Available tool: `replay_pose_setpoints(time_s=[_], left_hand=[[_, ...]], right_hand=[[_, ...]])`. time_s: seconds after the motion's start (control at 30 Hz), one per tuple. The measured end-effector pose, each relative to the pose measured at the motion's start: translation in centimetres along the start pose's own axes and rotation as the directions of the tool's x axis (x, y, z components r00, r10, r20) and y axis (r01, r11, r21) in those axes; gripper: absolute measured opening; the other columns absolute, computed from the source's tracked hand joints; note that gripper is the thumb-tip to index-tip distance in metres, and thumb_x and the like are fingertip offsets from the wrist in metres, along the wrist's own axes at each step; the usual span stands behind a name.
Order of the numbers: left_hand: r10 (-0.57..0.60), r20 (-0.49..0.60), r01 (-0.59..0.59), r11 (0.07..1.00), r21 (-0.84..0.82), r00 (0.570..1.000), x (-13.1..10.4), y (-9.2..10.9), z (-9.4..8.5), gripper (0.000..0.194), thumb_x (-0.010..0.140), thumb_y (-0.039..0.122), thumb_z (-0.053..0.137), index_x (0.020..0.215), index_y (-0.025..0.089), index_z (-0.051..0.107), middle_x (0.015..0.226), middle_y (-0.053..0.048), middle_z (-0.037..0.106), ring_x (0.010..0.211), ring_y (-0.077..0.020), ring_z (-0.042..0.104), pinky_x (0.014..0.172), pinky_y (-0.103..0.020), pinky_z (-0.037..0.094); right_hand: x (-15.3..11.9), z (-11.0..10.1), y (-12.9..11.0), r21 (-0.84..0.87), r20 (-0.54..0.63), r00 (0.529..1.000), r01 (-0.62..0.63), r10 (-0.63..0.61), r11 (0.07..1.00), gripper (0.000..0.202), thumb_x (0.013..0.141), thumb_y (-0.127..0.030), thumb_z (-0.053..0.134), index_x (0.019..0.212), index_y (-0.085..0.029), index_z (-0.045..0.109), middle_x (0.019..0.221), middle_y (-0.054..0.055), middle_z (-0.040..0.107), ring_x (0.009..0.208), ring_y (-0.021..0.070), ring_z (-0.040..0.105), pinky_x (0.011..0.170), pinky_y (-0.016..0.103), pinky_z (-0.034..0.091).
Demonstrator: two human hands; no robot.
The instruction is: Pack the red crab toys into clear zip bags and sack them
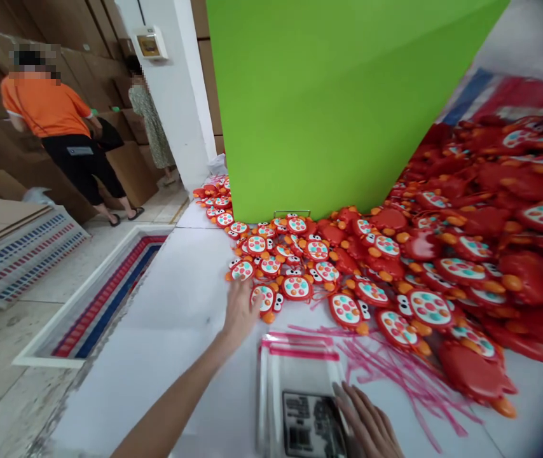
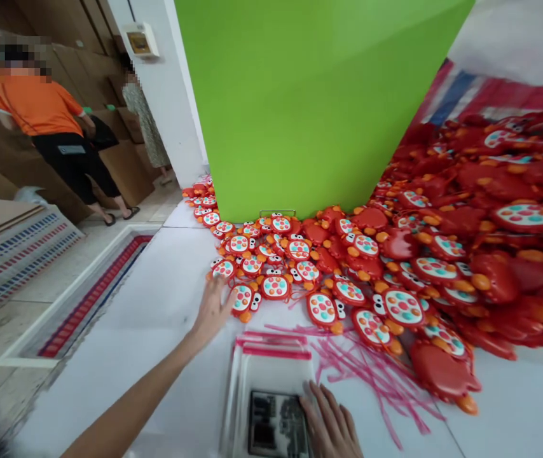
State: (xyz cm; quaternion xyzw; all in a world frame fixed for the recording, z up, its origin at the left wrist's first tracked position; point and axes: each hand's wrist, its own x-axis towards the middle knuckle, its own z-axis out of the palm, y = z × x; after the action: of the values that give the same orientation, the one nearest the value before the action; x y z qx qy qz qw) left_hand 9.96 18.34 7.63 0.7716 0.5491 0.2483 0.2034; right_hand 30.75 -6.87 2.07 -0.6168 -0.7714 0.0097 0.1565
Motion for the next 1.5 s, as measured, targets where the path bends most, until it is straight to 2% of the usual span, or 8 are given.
replay_pose_setpoints(time_s=[0.17, 0.33, 0.5, 0.73, 0.93, 1.13, 1.2, 1.5], left_hand=[[0.417, 0.351, -0.417, 0.905, -0.078, 0.839, -11.2, 5.0, 2.3, 0.03, 0.082, 0.031, 0.054, 0.11, 0.018, 0.056, 0.118, -0.009, 0.057, 0.113, -0.0278, 0.047, 0.099, -0.045, 0.039], [0.304, 0.318, -0.353, 0.929, 0.109, 0.898, -14.0, 5.8, 6.1, 0.044, 0.078, 0.021, 0.058, 0.12, 0.011, 0.048, 0.122, -0.016, 0.054, 0.11, -0.0327, 0.049, 0.094, -0.051, 0.042], [0.306, 0.256, -0.342, 0.934, 0.107, 0.917, -13.8, 4.9, 7.0, 0.045, 0.08, 0.014, 0.052, 0.124, 0.014, 0.042, 0.116, -0.013, 0.055, 0.105, -0.0277, 0.051, 0.091, -0.047, 0.045], [0.341, 0.227, -0.358, 0.933, 0.038, 0.912, -14.0, 4.5, 8.3, 0.017, 0.08, 0.01, 0.051, 0.091, 0.021, 0.057, 0.089, -0.006, 0.059, 0.082, -0.022, 0.053, 0.073, -0.04, 0.047], [0.413, 0.164, -0.425, 0.904, 0.043, 0.896, -13.7, 4.4, 8.5, 0.013, 0.077, 0.008, 0.053, 0.083, 0.019, 0.055, 0.093, -0.005, 0.06, 0.085, -0.0228, 0.053, 0.079, -0.044, 0.044], [0.295, 0.282, -0.308, 0.951, 0.003, 0.913, -12.8, 5.0, 6.5, 0.023, 0.076, 0.014, 0.056, 0.098, 0.021, 0.052, 0.102, -0.007, 0.059, 0.095, -0.0269, 0.052, 0.081, -0.046, 0.044], [0.249, 0.278, -0.234, 0.968, -0.087, 0.928, -12.7, 4.8, 6.2, 0.035, 0.075, 0.015, 0.058, 0.108, 0.022, 0.048, 0.112, -0.008, 0.056, 0.103, -0.0277, 0.049, 0.085, -0.046, 0.044], [0.029, 0.236, 0.059, 0.932, -0.357, 0.971, -13.9, 3.1, 6.6, 0.046, 0.075, 0.007, 0.049, 0.118, 0.022, 0.044, 0.107, -0.006, 0.058, 0.1, -0.0195, 0.054, 0.089, -0.038, 0.046]], right_hand=[[9.8, -3.2, 2.3, 0.007, -0.018, 0.995, 0.098, -0.098, 0.995, 0.052, 0.085, -0.024, 0.048, 0.135, -0.02, 0.038, 0.139, 0.014, 0.041, 0.13, 0.0297, 0.032, 0.099, 0.046, 0.039], [20.6, -3.2, 4.0, -0.105, 0.106, 0.994, 0.032, -0.021, 0.994, 0.067, 0.073, 0.002, 0.044, 0.138, -0.014, 0.033, 0.142, 0.018, 0.034, 0.131, 0.0368, 0.026, 0.099, 0.056, 0.033], [24.1, -1.4, 4.3, 0.015, 0.183, 0.983, -0.009, 0.006, 1.0, 0.065, 0.071, 0.009, 0.038, 0.131, -0.014, 0.044, 0.138, 0.021, 0.039, 0.127, 0.0434, 0.029, 0.089, 0.062, 0.039], [23.8, -2.2, 6.2, 0.358, 0.098, 0.984, -0.172, 0.146, 0.918, 0.052, 0.078, -0.005, 0.043, 0.129, -0.017, 0.043, 0.133, 0.016, 0.044, 0.123, 0.0356, 0.039, 0.096, 0.055, 0.037], [21.2, -4.5, 5.6, 0.726, 0.182, 0.918, -0.368, 0.353, 0.581, 0.032, 0.089, -0.031, 0.036, 0.118, -0.019, 0.042, 0.098, 0.01, 0.064, 0.074, 0.0205, 0.065, 0.063, 0.039, 0.056], [15.8, -5.9, 3.5, 0.85, 0.526, 0.782, -0.467, 0.335, -0.244, 0.023, 0.075, -0.029, 0.062, 0.095, -0.02, 0.054, 0.079, 0.003, 0.069, 0.061, 0.0152, 0.064, 0.052, 0.027, 0.054], [14.1, -6.0, 3.0, 0.79, 0.594, 0.744, -0.467, 0.307, -0.396, 0.031, 0.068, -0.024, 0.07, 0.095, -0.019, 0.056, 0.08, 0.003, 0.069, 0.058, 0.0142, 0.062, 0.048, 0.025, 0.052], [8.2, -6.1, 2.7, 0.695, 0.718, 0.622, -0.649, 0.312, -0.309, 0.044, 0.077, -0.038, 0.066, 0.114, -0.019, 0.053, 0.063, -0.003, 0.059, 0.048, 0.0098, 0.056, 0.041, 0.02, 0.049]])
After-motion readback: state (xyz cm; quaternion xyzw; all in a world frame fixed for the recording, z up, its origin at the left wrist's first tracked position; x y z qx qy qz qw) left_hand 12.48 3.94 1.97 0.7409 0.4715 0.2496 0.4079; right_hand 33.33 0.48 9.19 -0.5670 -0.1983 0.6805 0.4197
